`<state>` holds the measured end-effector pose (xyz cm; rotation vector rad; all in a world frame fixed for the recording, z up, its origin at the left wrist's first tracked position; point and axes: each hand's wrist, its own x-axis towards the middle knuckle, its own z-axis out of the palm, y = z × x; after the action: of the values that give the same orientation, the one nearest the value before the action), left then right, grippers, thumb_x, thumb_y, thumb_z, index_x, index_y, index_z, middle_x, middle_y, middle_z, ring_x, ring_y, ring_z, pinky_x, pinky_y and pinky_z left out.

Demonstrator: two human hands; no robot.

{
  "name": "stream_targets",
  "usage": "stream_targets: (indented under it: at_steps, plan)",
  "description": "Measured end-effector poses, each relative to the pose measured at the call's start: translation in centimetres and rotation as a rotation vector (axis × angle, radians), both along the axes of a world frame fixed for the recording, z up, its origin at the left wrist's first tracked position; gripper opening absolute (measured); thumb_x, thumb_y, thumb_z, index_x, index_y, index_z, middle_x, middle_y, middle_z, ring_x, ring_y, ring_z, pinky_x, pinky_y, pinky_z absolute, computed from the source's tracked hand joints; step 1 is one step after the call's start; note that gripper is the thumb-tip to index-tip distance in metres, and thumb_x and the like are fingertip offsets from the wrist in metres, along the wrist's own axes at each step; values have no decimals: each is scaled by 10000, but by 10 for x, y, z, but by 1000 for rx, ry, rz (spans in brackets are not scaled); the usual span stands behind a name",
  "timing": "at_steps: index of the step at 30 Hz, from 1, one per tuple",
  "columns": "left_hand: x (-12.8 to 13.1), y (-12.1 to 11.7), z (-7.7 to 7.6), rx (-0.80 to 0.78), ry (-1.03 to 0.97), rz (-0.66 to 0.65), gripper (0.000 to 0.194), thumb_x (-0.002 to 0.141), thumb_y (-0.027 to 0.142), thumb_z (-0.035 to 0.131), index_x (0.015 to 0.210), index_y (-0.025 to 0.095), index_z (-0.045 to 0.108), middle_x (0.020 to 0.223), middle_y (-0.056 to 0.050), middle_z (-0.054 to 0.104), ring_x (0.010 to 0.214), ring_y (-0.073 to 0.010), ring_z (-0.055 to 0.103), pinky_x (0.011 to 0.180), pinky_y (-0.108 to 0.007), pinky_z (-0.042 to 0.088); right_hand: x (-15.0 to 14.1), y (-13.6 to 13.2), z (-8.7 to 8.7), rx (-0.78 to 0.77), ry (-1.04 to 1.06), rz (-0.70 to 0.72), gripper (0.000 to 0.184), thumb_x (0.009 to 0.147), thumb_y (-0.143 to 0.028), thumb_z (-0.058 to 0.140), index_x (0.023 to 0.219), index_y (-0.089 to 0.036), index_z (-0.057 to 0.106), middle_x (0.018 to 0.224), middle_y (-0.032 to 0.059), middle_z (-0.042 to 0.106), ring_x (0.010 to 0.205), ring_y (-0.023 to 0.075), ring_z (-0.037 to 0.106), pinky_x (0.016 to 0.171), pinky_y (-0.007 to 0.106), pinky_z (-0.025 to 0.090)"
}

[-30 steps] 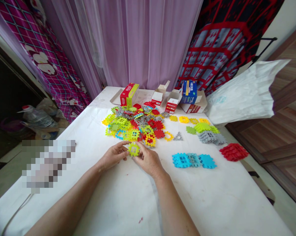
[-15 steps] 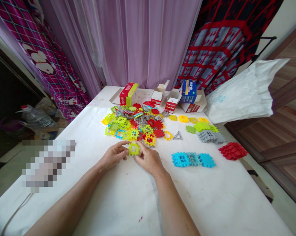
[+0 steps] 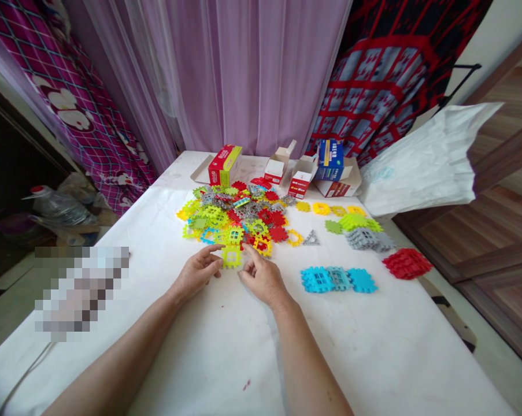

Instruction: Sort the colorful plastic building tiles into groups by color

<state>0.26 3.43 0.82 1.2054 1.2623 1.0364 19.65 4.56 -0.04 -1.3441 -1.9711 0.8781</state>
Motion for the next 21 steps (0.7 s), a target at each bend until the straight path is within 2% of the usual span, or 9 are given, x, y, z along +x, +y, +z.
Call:
stream_targets:
  at_steps: [15, 17, 19, 21]
  plan:
    - [-4, 1, 4, 18, 31, 85, 536, 706, 420, 653, 1175, 176, 566, 713, 26, 627, 520, -89, 574, 437, -179, 381, 2, 3, -4, 6, 137, -44, 572, 735, -201, 607, 1299, -233, 512, 684, -53, 630, 558, 108, 550, 589, 227, 457]
    - [-3, 1, 4, 18, 34, 86, 533, 703, 421, 657, 1169, 178, 570, 708, 26, 631, 514, -89, 572, 435, -180, 380, 2, 4, -6, 37, 176, -69, 387, 749, -240, 594, 1135, -228, 619, 706, -29, 644, 584, 115, 564, 596, 232, 463]
    - [-3, 1, 5, 19, 37, 87, 529, 704, 422, 657, 1166, 179, 573, 712, 23, 636, 516, -91, 575, 434, -181, 380, 3, 7, -8, 72, 234, -127, 179, 759, -302, 587, 892, -214, 670, 737, 2, 659, 625, 129, 579, 615, 247, 469]
    - [-4, 1, 5, 19, 41, 84, 527, 705, 422, 654, 1166, 180, 575, 718, 21, 640, 521, -92, 579, 437, -182, 383, 5, 11, -10, 55, 321, -204, 168, 745, -367, 606, 760, -205, 652, 720, 14, 658, 637, 141, 581, 622, 262, 469]
